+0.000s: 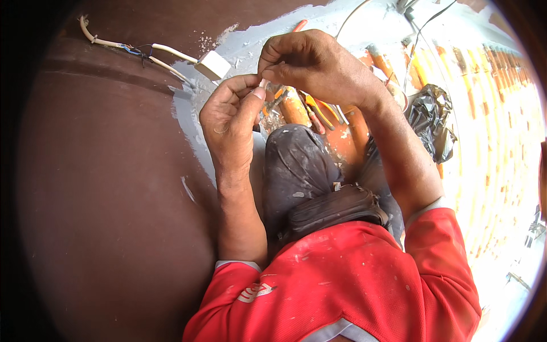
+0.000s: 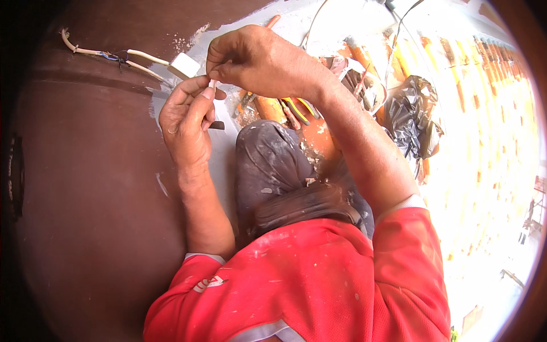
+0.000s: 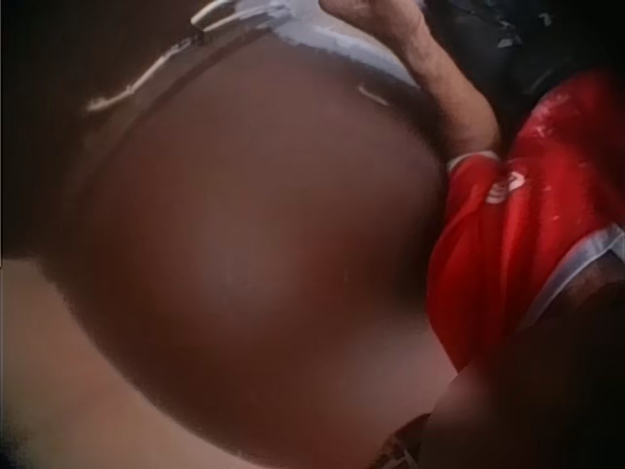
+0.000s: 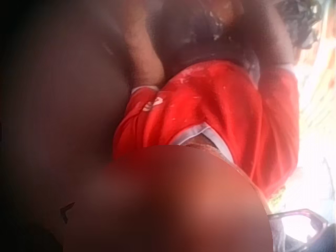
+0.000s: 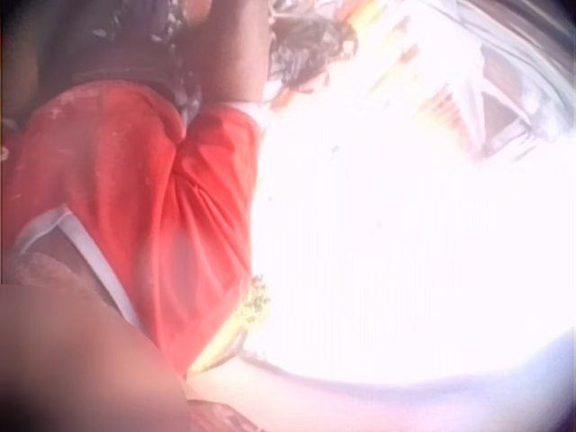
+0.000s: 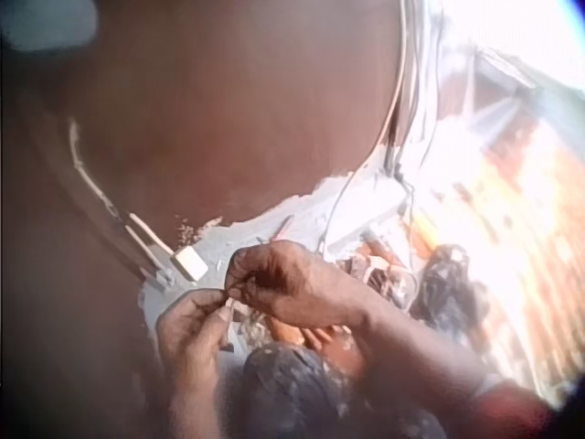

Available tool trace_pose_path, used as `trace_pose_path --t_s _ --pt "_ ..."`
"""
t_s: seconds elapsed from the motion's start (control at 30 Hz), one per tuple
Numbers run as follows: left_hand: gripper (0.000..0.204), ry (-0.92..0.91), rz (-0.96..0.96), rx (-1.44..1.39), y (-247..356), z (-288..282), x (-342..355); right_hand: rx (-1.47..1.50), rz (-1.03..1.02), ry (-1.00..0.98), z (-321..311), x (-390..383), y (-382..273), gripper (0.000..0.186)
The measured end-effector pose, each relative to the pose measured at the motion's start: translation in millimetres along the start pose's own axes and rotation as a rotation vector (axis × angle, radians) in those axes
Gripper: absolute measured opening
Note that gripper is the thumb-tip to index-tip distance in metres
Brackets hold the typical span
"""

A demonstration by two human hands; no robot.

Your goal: The person is repairing electrical wiring on a wall. They use pliers to strip and cut wires, then wrap the connections with black electrical tape.

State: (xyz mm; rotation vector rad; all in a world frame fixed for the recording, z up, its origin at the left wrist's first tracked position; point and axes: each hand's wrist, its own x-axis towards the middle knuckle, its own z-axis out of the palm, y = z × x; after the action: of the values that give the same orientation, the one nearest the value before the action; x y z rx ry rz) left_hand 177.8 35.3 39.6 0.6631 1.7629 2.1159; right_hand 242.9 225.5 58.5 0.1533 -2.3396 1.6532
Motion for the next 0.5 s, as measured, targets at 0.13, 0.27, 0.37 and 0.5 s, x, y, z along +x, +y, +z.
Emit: trace_pose_path --t_s 0.13,0.27,0.37,0.5 --pt "0.011 -0.063 -0.155 0.000 -13.6 -21.8 2.2 -0.039 0.004 -0.051 -2.3 -4.4 8.5 0.020" --pt "0.009 0.027 -0.171 0.067 -36.5 -30.2 8.9 0.039 0.350 0.308 -3.1 -27.3 75.8 0.051" --pt "0.006 0.071 -0.162 0.209 -54.5 -38.3 12.4 -0.819 0.528 0.105 21.6 -71.1 162.9 0.044" --pt "0.006 0.086 -0.148 0.281 -72.1 -47.8 18.0 -0.954 0.685 0.060 66.9 -96.6 189.3 0.061"
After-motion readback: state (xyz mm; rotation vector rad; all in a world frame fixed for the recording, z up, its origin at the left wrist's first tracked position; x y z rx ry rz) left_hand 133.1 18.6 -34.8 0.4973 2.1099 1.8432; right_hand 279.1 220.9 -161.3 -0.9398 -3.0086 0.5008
